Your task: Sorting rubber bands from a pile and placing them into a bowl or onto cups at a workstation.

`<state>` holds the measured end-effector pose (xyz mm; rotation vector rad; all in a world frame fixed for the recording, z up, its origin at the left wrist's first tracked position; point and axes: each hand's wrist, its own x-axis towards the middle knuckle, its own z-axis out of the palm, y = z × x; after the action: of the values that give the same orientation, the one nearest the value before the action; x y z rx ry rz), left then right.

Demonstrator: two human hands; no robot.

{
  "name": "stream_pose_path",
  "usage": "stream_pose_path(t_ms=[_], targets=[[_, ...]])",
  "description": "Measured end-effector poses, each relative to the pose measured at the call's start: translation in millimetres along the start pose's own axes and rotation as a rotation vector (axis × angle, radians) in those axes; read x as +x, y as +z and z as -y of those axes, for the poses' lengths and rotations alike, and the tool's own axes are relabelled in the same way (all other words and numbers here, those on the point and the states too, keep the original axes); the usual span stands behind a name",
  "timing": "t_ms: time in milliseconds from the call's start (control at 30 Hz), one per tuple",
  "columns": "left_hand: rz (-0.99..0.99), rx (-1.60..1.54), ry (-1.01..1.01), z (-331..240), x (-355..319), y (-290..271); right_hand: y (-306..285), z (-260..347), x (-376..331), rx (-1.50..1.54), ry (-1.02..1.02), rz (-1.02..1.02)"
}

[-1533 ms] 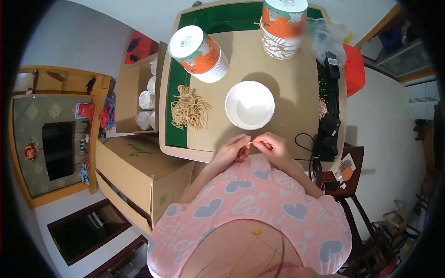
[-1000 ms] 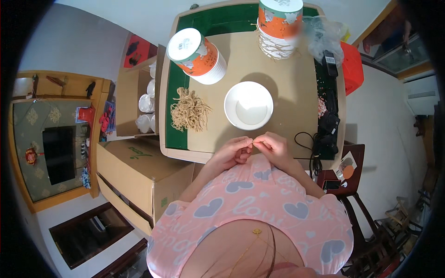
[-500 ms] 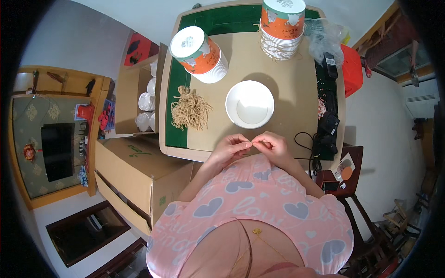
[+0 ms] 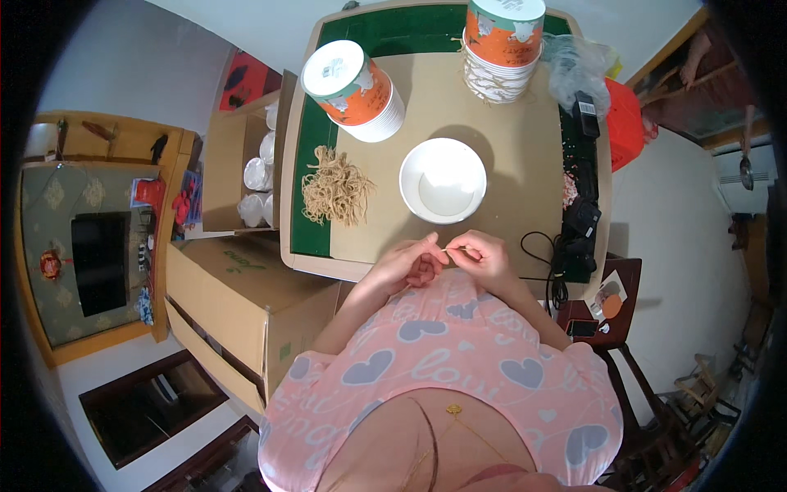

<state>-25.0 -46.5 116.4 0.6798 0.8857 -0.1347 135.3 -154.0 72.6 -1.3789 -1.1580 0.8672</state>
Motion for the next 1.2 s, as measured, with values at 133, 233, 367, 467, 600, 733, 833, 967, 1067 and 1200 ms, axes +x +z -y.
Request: stream_pose_path(t_ms=[133,233,367,467,600,733,833,967,1067,1200], targets=[[0.035,0.001,0.025,8.7,9.3,-6.0,2.1,-3.7,-0.4,-0.052,-0.042,0.008],[-0.027,0.012,0.062,9.3,9.6,-6.2,2.8,-2.4,0.1,-0.011,-0.018,-0.015],[-0.122,0.158,0.211,5.3,7.1,-2.5,0.0,-7.0,-2.1,0.002,0.062,0.041],[-0.196,0.348,0.369,14.7,16.6,-8.5,0.0,-6.4,-2.2,0.034,0.064,0.041],[-0.307,0.656,0.58,21.3,20.0,-6.4,0.7,-13.8,-2.2,0.115,0.167,0.044],[-0.43,1.332,1.007,-4.5,27.3,-10.2,5.2,-36.4,-1.9,0.17,0.197,-0.007],[-0.613,1.713,1.256,-9.6,72.9,-59.3,10.7,-40.7,0.9,0.232,0.185,-0.043],[-0.486,1.801,0.966,-14.6,82.4,-66.0,18.3,-55.2,5.4,0.216,0.084,-0.128],[-0.481,1.358,0.796,-19.3,67.7,-35.2,26.6,-65.0,19.2,0.223,0.015,-0.311],[-0.334,0.85,0.621,-14.0,66.0,-23.5,33.6,-68.2,30.8,0.199,0.024,-0.434]])
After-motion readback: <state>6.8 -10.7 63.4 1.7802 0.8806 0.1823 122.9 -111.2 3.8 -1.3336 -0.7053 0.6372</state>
